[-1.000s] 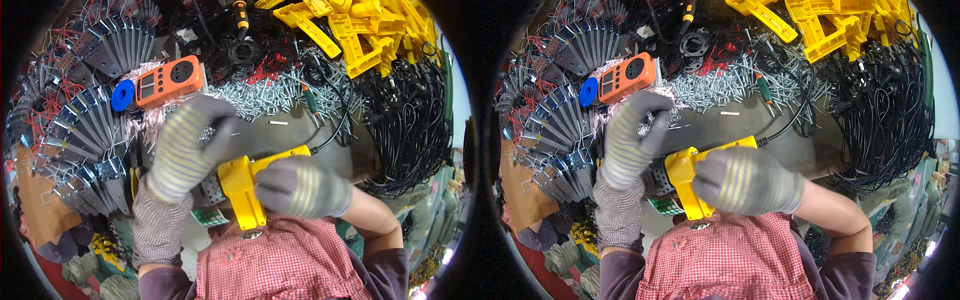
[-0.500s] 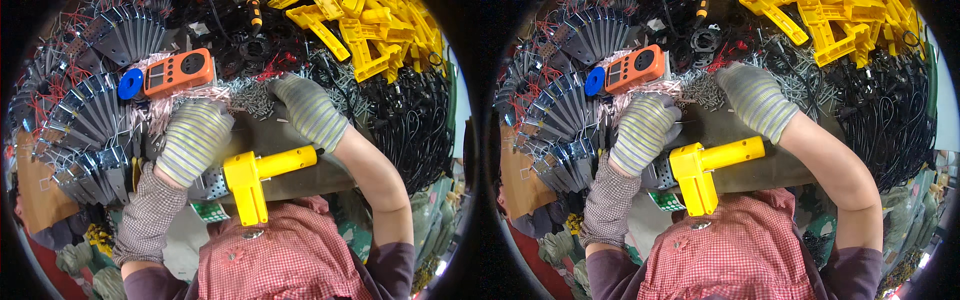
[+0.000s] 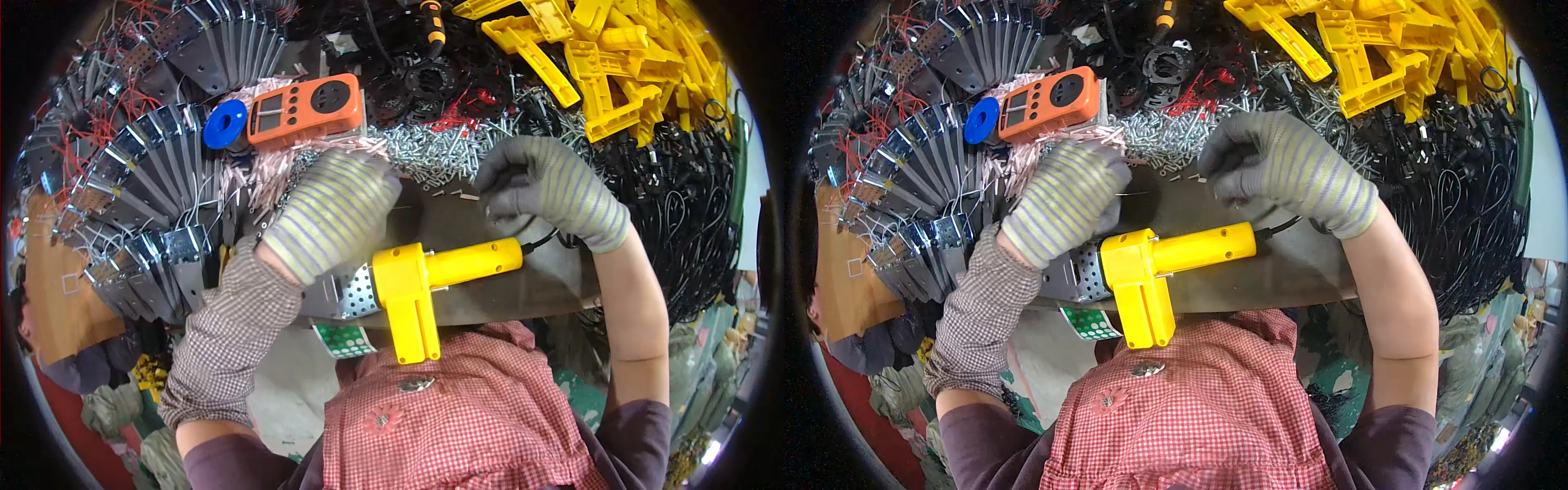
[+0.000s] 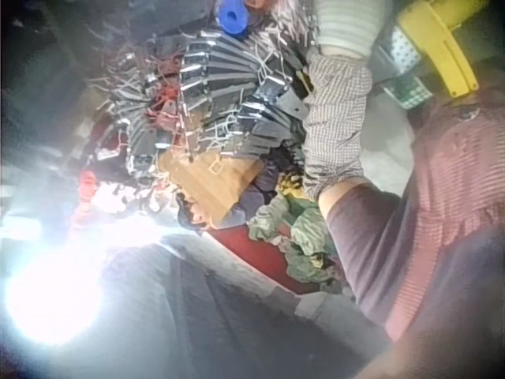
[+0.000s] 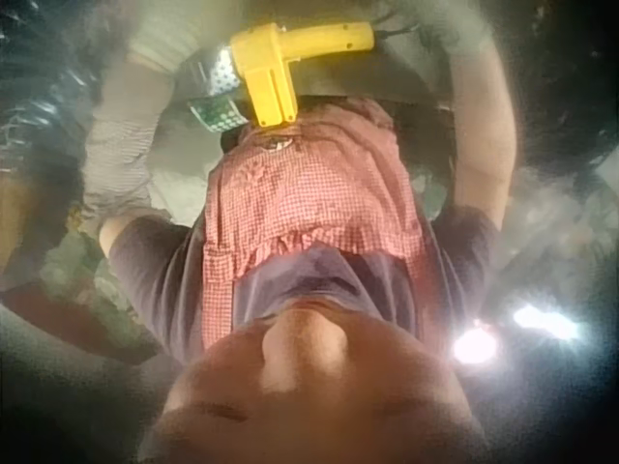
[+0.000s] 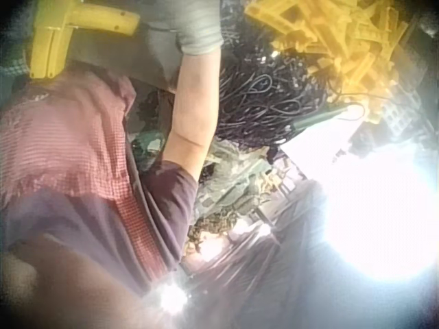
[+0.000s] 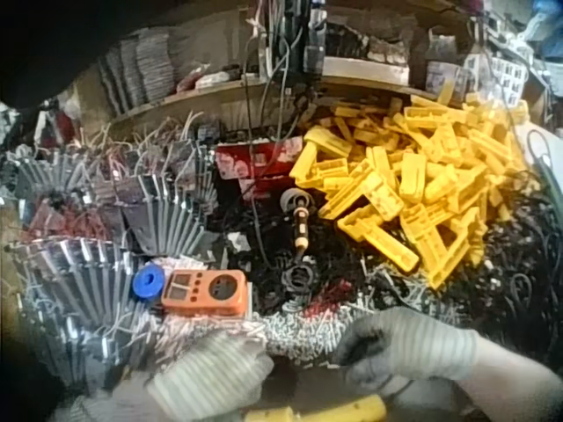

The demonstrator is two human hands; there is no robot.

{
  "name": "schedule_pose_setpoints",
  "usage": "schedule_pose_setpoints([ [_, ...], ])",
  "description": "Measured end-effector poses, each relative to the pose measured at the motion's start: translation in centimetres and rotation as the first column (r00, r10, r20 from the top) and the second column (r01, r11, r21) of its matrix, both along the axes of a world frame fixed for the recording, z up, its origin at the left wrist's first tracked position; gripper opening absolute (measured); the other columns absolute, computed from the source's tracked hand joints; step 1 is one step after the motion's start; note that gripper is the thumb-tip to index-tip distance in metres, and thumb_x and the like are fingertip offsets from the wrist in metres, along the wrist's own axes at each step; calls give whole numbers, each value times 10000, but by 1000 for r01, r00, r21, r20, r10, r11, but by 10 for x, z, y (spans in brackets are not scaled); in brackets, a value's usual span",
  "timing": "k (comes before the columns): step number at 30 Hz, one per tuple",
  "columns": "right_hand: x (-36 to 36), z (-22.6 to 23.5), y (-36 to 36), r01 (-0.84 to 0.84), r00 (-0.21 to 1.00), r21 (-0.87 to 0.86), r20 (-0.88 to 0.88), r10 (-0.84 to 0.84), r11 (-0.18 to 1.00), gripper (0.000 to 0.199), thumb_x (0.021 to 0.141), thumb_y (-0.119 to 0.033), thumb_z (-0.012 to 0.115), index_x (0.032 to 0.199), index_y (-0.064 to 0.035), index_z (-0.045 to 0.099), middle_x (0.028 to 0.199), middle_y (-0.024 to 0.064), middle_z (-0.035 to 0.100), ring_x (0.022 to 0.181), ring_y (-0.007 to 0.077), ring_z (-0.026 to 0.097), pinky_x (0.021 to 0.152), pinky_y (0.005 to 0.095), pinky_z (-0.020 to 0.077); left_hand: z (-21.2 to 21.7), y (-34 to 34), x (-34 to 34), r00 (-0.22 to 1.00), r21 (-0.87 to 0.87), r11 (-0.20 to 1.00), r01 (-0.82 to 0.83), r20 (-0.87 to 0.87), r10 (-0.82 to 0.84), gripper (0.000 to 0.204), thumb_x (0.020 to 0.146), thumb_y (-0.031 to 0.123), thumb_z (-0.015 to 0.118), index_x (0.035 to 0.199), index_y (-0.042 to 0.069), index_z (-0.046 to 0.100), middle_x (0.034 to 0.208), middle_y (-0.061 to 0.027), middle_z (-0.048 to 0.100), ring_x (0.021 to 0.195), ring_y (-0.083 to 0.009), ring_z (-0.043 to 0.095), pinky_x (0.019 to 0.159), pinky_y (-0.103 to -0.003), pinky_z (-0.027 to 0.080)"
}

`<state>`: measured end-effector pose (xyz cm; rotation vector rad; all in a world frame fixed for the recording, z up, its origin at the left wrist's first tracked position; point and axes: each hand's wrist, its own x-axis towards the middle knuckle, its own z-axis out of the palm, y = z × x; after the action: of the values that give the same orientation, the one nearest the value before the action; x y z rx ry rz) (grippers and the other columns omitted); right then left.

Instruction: The person assembles components within a yellow plastic housing by soldering wiring, threading cables, and securing metal brackets and screws with an electric screwdriver. Pliers and a multimeter are also used in the assembly process.

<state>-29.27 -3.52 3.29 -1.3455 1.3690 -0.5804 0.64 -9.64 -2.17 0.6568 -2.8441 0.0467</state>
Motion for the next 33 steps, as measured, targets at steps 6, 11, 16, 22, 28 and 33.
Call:
schedule_pose_setpoints([
  [6,-4,3,12,-126,992,152,-4,128,980,345,805,-91,877,1113,2,754,886,43,748,827,93,711,724,245,583,18,7,19,959,507,861,46,-264,104,216,807,56,812,991,72,699,929,-83,718,848,-283,723,771,-373,580],
  [11,0,1,8,-270,958,146,-63,281,952,414,776,-108,902,1149,-14,749,880,28,737,831,97,704,742,251,577,38,17,14,979,601,789,130,-203,-6,189,881,120,806,1047,75,727,985,-102,729,895,-307,724,804,-396,583],
  [16,3,-17,0,-75,988,-89,-143,61,993,363,821,-135,838,1165,-65,749,898,65,735,836,157,717,781,317,601,36,23,13,961,545,813,202,-271,-57,181,899,136,791,1063,79,745,1007,-104,740,925,-316,731,818,-419,583],
  [22,30,-48,-16,-562,681,-406,-722,124,721,434,837,-127,804,1250,-103,674,1043,173,711,1034,397,693,919,500,562,41,30,25,977,684,728,52,-184,104,185,917,121,776,1099,86,762,1079,-99,778,966,-293,759,858,-396,596],
  [28,24,-44,-9,-484,736,-508,-677,17,712,405,852,-61,745,1247,-90,661,953,161,720,942,386,726,834,491,588,27,3,-7,932,434,899,-65,-295,210,233,852,60,776,1083,63,748,1125,-125,741,1148,-308,709,1041,-421,545],
  [33,17,-5,27,14,965,-556,-211,-158,831,445,877,-57,812,1296,-89,667,859,59,683,792,158,703,729,313,567,10,-2,-48,999,340,940,-43,26,36,199,844,109,744,1041,93,767,1031,-146,701,1036,-333,693,960,-444,566],
])
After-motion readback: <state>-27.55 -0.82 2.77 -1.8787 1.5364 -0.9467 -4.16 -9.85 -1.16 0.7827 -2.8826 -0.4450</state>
